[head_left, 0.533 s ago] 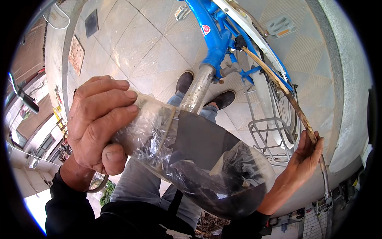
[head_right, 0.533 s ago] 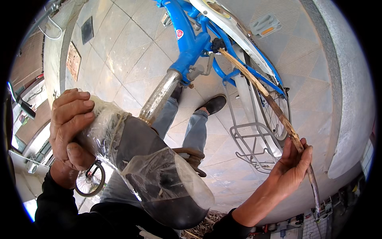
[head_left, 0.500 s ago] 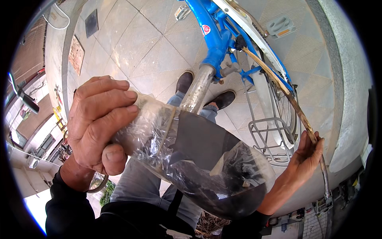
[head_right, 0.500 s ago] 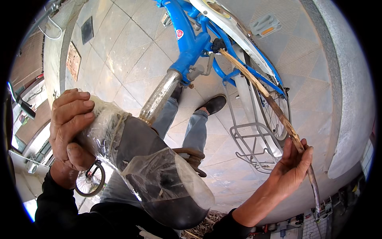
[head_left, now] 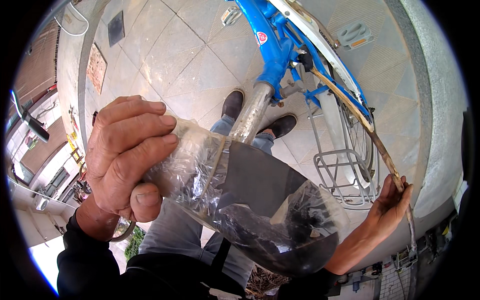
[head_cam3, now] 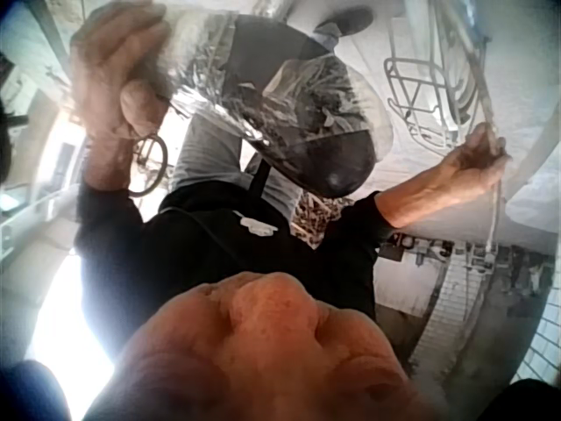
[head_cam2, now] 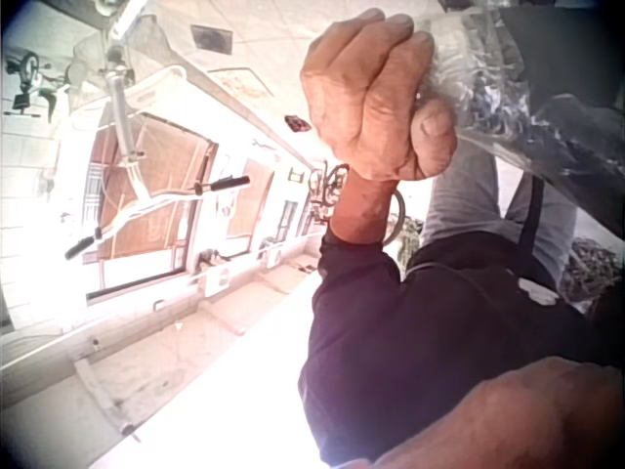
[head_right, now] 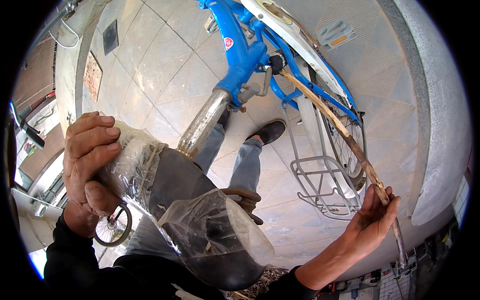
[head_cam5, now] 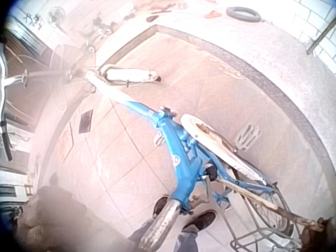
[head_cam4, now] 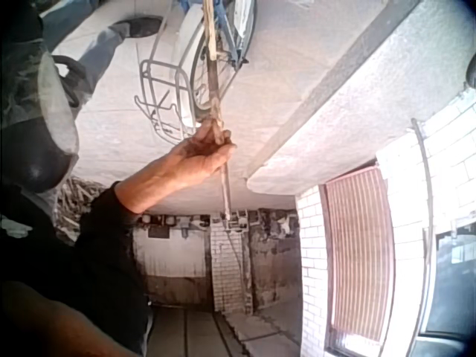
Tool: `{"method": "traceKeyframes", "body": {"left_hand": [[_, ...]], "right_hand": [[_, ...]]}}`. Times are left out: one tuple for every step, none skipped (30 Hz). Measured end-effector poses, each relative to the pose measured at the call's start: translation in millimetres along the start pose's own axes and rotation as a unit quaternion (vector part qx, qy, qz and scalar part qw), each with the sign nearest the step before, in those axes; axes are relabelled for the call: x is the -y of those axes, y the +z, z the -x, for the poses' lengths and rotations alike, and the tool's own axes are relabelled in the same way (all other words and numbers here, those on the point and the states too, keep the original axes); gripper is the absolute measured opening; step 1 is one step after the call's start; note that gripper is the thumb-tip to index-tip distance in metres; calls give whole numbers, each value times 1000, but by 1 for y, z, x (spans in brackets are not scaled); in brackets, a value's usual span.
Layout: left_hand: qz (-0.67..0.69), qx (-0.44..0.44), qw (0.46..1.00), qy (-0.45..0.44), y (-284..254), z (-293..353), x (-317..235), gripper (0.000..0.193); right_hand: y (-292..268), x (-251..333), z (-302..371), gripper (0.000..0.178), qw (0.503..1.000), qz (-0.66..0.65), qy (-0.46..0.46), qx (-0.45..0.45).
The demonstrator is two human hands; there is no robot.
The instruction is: The person uses a long stick to manipulate parts of a blue and white bicycle, then removes a plastic-wrapped seat. They walk to a second bicycle, remove a dirty, wrapped object from the frame, and carry it to a pile of debris.
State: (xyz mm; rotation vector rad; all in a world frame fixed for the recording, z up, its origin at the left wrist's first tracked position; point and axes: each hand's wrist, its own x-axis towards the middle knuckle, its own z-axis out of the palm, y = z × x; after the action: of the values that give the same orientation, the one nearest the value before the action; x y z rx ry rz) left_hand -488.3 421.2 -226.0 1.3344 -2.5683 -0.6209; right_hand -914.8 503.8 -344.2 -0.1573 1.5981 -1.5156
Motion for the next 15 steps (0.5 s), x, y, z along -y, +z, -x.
{"method": "traceKeyframes", "body": {"left_hand": [[2, -2, 1000, 1, 0, 0, 0, 39], [4, -4, 1000, 2, 1, -1, -1, 39], [5, -5, 1000, 1, 1, -1, -1, 39], [4, -4, 1000, 1, 1, 0, 0, 39], [2, -2, 1000, 2, 1, 0, 0, 39], [1, -1, 1000, 2, 1, 0, 0, 39], [1, -2, 1000, 1, 1, 0, 0, 39], [0, -3, 1000, 1, 1, 0, 0, 39], [0, -4, 1000, 1, 1, -1, 0, 39], [0, -5, 1000, -1, 1, -1, -1, 39], [1, -7, 1000, -3, 0, -2, -2, 39], [2, -9, 1000, -6, 1, -2, -2, 38], [3, -8, 1000, -6, 2, -1, -2, 38], [3, -8, 1000, -7, 2, -1, -2, 38], [3, -6, 1000, -7, 1, -1, -2, 38]], "right_hand": [[-1, 1, -1, 28, 1000, 3, -3, -6], [-3, 2, -1, 28, 1000, 6, -6, -12], [-4, 2, -2, 27, 1000, 9, -8, -17], [-4, 3, -2, 27, 999, 11, -11, -28], [-4, 4, -2, 27, 999, 14, -14, -38], [-4, 5, -2, 27, 999, 16, -17, -49], [-4, 5, -2, 27, 999, 17, -19, -46], [-4, 6, -2, 27, 999, 17, -20, -43], [-4, 6, -2, 26, 999, 17, -22, -41], [-5, 7, -2, 26, 999, 9, -16, -33], [-7, 7, -2, 26, 1000, 2, -10, -26], [-9, 8, -1, 25, 1000, -5, -5, -18], [-10, 9, -1, 25, 1000, -8, -12, -20], [-12, 10, 1, 25, 1000, -11, -18, -23], [-14, 12, 2, 25, 999, -14, -24, -26]]}}
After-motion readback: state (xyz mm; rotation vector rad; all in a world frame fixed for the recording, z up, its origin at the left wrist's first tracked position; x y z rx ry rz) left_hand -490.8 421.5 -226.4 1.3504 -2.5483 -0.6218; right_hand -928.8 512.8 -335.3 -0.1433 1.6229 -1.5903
